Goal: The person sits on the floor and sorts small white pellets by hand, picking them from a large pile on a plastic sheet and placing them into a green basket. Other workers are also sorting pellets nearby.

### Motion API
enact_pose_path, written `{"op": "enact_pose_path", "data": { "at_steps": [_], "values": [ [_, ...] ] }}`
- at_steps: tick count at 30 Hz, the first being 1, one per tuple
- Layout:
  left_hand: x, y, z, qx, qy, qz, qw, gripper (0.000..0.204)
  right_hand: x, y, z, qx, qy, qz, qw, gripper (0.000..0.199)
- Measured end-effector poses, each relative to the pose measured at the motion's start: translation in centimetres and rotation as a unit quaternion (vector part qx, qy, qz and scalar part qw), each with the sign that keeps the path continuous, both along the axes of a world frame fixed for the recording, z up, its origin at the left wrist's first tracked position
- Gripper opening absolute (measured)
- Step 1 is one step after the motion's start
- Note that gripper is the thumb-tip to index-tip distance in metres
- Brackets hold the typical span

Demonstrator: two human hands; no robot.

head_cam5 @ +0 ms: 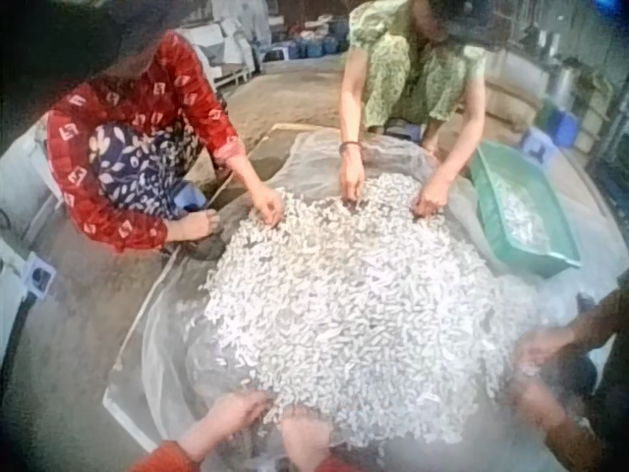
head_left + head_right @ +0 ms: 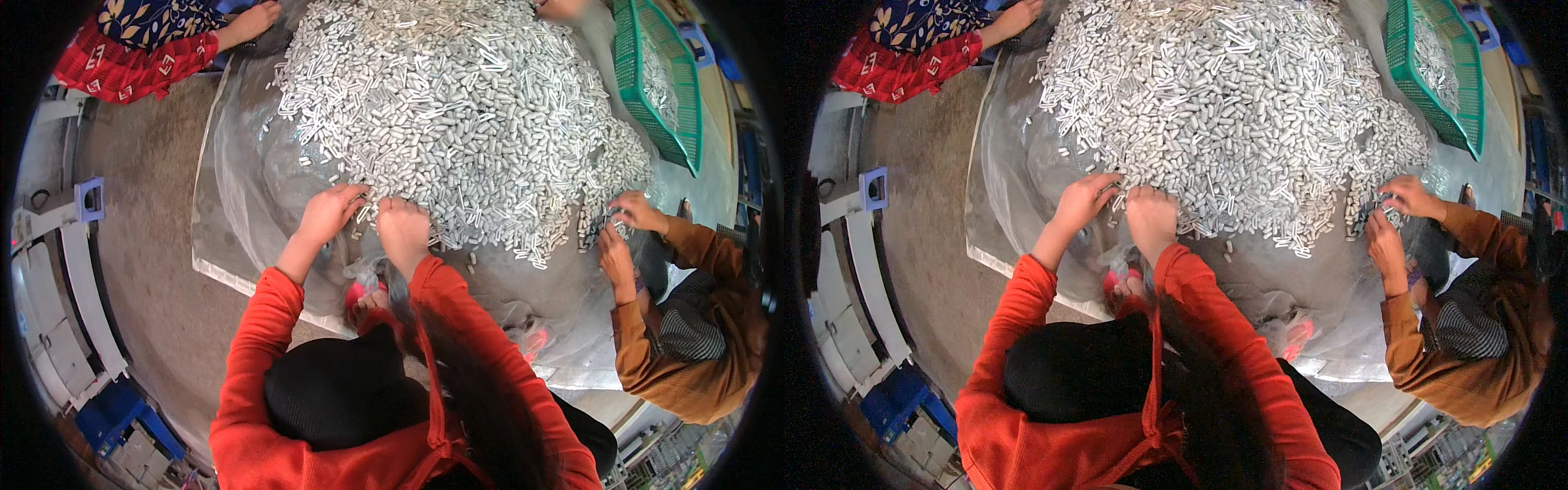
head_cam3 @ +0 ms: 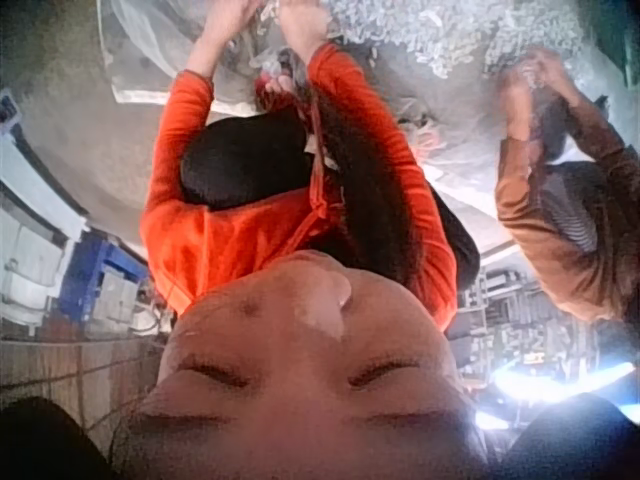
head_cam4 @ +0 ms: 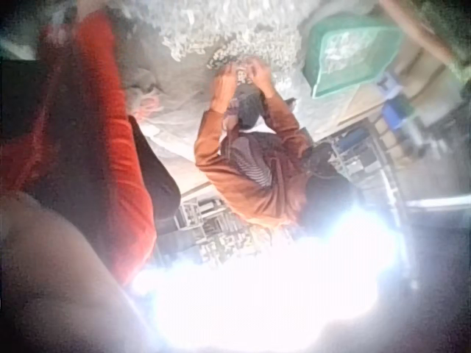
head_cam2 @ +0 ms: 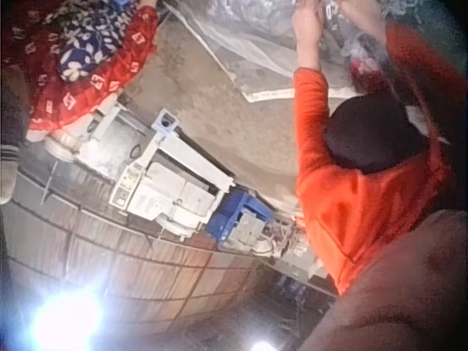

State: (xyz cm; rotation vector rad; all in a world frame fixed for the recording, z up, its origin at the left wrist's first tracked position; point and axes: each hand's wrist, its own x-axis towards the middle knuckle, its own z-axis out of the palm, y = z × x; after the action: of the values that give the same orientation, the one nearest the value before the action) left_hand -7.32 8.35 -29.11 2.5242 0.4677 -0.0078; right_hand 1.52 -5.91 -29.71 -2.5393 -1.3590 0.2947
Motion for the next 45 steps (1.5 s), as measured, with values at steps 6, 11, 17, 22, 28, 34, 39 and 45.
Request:
{"op": "enact_pose_path", "data": {
  "at_steps": [6, 11, 17, 22, 28, 34, 39, 45],
  "values": [
    [-1.9, 0.6, -0.6, 0.027, 0.019, 0.053, 0.998, 0.018, 0.9, -2.7, 1.0, 0.077, 0.088, 0.031, 0.993, 0.007],
    [-2.6, 1.8, 0.0, -0.252, -0.028, 0.201, 0.946, 0.015, 2.1, -4.4, 1.2, 0.221, 0.511, -0.140, 0.819, 0.014],
    [-2.4, 2.6, 1.7, -0.536, -0.031, 0.311, 0.784, 0.011, 4.1, -6.3, 3.2, 0.251, 0.748, -0.247, 0.563, 0.009],
    [-1.2, 2.0, 2.5, -0.607, -0.104, 0.352, 0.705, 0.010, 5.4, -7.5, 5.2, 0.271, 0.761, -0.229, 0.543, 0.019],
    [-0.6, 1.2, -0.9, 0.003, 0.029, 0.210, 0.977, 0.026, 4.8, -8.1, 1.5, 0.257, 0.446, -0.112, 0.850, 0.012],
    [0.1, 0.1, -0.8, 0.045, 0.150, 0.188, 0.970, 0.032, 1.8, -4.3, 2.0, 0.076, 0.141, -0.025, 0.987, 0.017],
    [-1.2, 1.9, -1.2, -0.050, 0.104, 0.163, 0.980, 0.030, 0.5, -2.9, -0.1, 0.009, 0.030, -0.005, 1.000, 0.014],
    [-2.1, 3.8, 0.7, -0.374, 0.037, 0.266, 0.888, 0.025, 1.6, -3.5, 0.5, 0.075, 0.117, -0.018, 0.990, 0.017]
  ]
}}
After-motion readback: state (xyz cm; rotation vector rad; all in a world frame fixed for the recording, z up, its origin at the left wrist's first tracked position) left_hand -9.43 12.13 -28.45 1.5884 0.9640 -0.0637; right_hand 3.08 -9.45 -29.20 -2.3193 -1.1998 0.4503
